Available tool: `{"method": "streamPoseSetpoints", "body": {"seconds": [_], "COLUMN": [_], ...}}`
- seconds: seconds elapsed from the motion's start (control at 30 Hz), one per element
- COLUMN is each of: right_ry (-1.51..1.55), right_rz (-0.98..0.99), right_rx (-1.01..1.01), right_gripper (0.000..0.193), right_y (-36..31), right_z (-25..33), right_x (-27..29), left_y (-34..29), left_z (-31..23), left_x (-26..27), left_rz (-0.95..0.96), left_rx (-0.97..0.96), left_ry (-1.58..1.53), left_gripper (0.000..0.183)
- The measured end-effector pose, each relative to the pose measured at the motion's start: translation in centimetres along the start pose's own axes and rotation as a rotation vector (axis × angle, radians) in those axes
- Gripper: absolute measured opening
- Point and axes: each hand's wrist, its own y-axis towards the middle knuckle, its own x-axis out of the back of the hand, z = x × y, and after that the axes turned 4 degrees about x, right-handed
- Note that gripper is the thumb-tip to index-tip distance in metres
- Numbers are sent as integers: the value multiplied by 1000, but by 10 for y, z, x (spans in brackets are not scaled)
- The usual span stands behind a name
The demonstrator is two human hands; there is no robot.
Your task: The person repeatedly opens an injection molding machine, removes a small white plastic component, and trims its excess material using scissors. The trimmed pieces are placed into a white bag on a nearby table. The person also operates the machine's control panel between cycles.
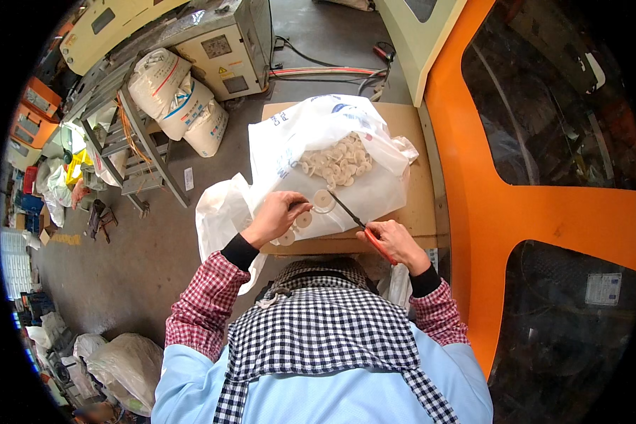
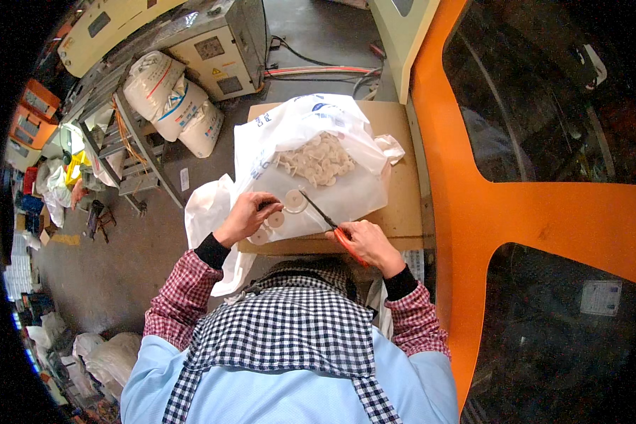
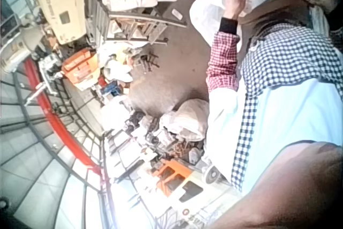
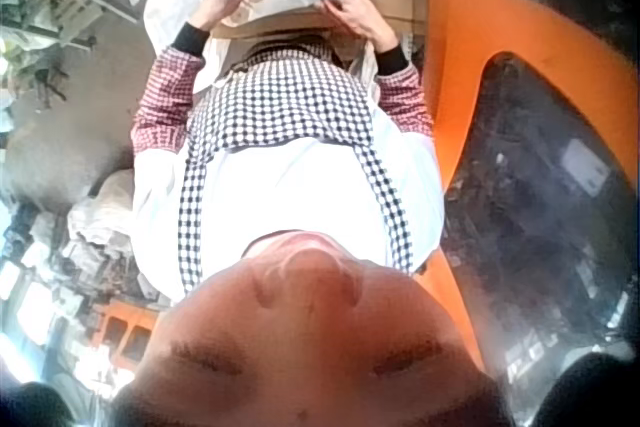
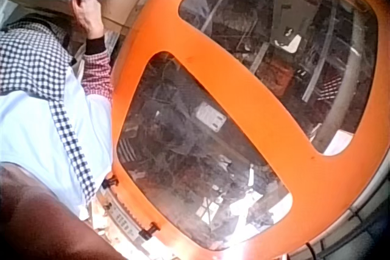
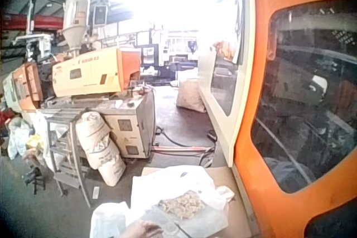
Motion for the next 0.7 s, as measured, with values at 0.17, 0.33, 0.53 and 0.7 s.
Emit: {"method": "streamPoseSetpoints", "body": {"seconds": [0.17, 0.33, 0.53, 0.7], "right_ry": [-125, -183, -180, 249], "right_rz": [19, -65, -157, -332], "right_rx": [-27, 25, 39, -51], "right_gripper": [48, 48, 43, 41], "right_y": [3, 4, 10, -4], "right_z": [9, 4, -14, -24], "right_x": [8, 6, -4, -9], "left_y": [0, 5, 17, 14], "left_z": [-2, 5, 18, 28], "left_x": [0, -5, -19, -43], "left_rz": [-1, -31, -123, -175], "left_rx": [31, 6, -38, 198], "left_ry": [-3, -14, -5, -274], "left_gripper": [21, 20, 18, 17]}}
